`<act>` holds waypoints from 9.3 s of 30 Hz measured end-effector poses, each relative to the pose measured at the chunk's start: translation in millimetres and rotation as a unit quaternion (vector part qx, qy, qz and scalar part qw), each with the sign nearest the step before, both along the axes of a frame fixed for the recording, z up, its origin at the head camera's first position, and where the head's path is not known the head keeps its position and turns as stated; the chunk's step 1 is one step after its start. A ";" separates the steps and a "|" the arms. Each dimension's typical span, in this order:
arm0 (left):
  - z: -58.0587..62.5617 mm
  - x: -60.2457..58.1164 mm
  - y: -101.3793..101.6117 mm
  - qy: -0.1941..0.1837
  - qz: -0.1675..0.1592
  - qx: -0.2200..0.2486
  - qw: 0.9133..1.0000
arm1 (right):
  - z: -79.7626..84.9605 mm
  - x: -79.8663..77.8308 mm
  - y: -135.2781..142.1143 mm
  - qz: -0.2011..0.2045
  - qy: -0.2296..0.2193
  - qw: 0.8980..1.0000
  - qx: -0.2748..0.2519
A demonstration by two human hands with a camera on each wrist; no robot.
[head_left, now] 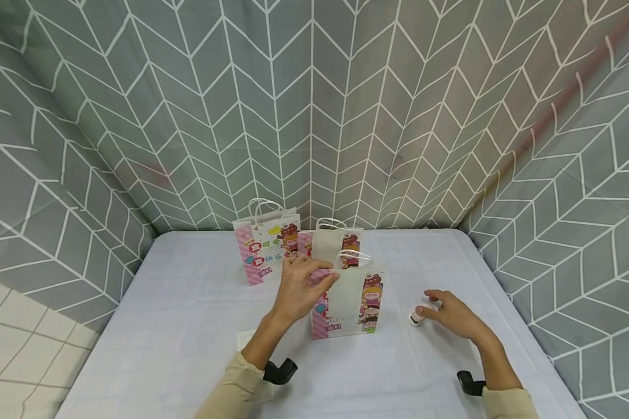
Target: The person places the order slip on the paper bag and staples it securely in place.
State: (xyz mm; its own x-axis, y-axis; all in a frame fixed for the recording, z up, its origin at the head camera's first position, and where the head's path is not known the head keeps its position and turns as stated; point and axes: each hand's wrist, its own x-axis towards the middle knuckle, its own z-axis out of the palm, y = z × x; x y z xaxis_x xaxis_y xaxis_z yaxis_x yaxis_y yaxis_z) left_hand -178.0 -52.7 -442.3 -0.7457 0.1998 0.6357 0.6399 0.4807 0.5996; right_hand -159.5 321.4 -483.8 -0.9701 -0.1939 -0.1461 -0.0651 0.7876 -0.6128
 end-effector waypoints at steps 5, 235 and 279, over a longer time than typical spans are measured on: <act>0.5 0.0 0.0 0.000 0.003 -0.005 1.000 | -6.2 0.3 2.6 -0.018 -0.017 0.999 0.023; 2.2 -1.9 7.9 0.027 -0.002 -0.005 1.000 | 92.7 -3.3 -171.6 0.077 0.353 0.933 -0.011; -18.3 8.8 -22.1 -0.083 0.037 -0.095 0.991 | 98.5 -4.6 -157.7 0.100 0.233 0.958 -0.132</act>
State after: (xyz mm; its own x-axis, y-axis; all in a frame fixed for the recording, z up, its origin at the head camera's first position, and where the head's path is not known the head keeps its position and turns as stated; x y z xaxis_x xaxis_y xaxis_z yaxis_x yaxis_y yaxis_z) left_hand -169.2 -74.9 -460.6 -0.8537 0.2454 0.4593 0.4993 0.6362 0.5882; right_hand -164.1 163.7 -385.3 -0.8581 -0.3525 0.3733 -0.5129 0.5533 -0.6564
